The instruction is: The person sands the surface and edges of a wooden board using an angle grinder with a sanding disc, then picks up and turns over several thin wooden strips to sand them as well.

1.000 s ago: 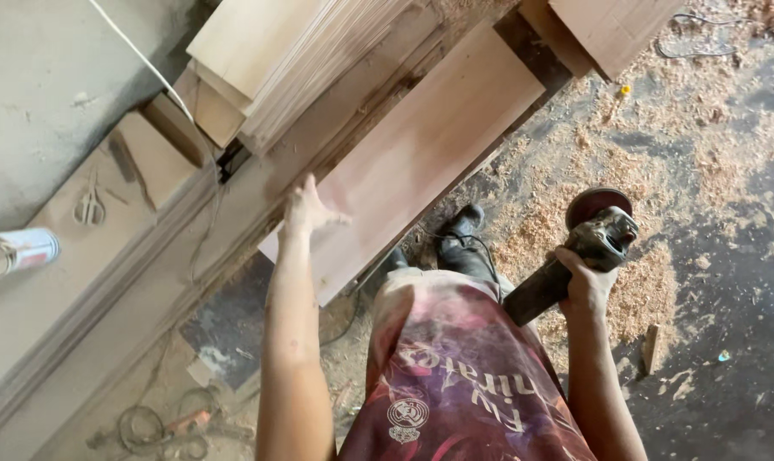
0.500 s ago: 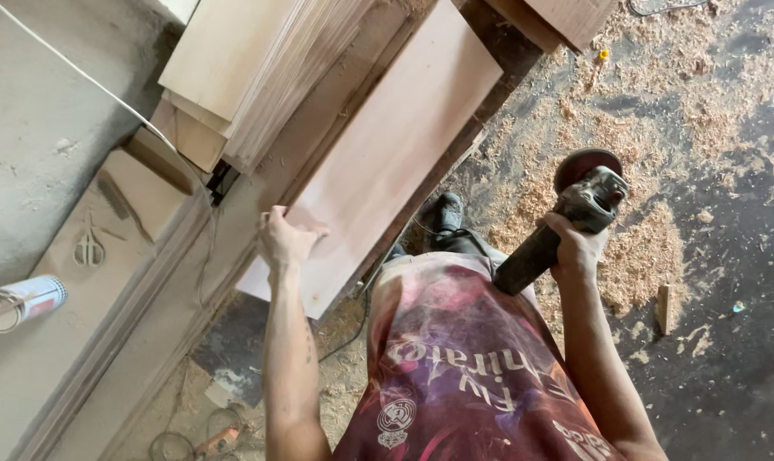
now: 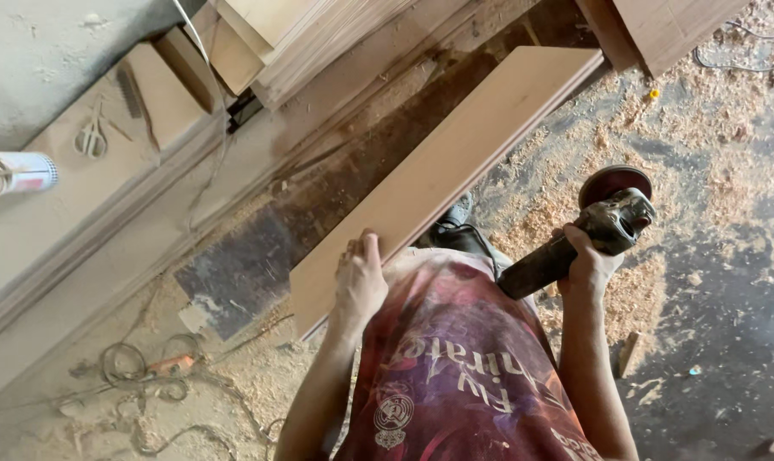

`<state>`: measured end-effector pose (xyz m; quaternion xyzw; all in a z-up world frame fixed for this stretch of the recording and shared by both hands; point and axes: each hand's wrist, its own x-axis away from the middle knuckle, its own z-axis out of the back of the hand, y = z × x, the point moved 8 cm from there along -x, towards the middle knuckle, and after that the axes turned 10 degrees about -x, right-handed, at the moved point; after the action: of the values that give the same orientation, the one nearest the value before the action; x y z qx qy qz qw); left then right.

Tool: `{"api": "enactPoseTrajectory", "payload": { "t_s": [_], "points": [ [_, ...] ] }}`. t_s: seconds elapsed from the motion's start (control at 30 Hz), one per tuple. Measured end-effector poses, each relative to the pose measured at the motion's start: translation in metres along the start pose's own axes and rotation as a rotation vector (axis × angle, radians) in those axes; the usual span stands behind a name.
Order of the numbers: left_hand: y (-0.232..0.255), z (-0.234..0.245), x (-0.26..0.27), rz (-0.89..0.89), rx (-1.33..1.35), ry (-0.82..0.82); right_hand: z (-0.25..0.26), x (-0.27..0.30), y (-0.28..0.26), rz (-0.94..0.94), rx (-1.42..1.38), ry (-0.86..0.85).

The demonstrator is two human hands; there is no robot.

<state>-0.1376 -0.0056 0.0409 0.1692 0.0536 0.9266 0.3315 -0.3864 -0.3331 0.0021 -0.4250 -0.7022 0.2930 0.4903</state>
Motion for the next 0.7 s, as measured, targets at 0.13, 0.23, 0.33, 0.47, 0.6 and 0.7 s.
{"api": "enactPoseTrajectory", "payload": {
  "t_s": [0.13,0.23,0.33,0.47,0.6,0.7],
  "points": [
    [0.026,-0.004,0.005,-0.031,-0.048,-0.082,0.001,0.005,-0.004,-0.025,0.024,-0.035],
    [0.029,-0.016,0.006,0.017,-0.057,-0.219,0.000,0.008,-0.006,-0.065,0.009,-0.037],
    [0.026,-0.023,0.003,0.001,-0.111,-0.232,0.009,0.005,-0.006,-0.078,0.069,0.035],
    [0.018,-0.008,-0.002,-0.045,-0.153,-0.109,0.017,-0.003,-0.003,-0.064,0.041,0.000],
    [-0.007,0.014,-0.009,0.150,0.030,-0.338,0.020,-0.005,-0.001,-0.047,-0.002,0.019],
    [-0.015,0.055,-0.017,0.172,0.048,-0.155,0.019,-0.004,-0.001,-0.084,-0.001,0.069]
  ]
}}
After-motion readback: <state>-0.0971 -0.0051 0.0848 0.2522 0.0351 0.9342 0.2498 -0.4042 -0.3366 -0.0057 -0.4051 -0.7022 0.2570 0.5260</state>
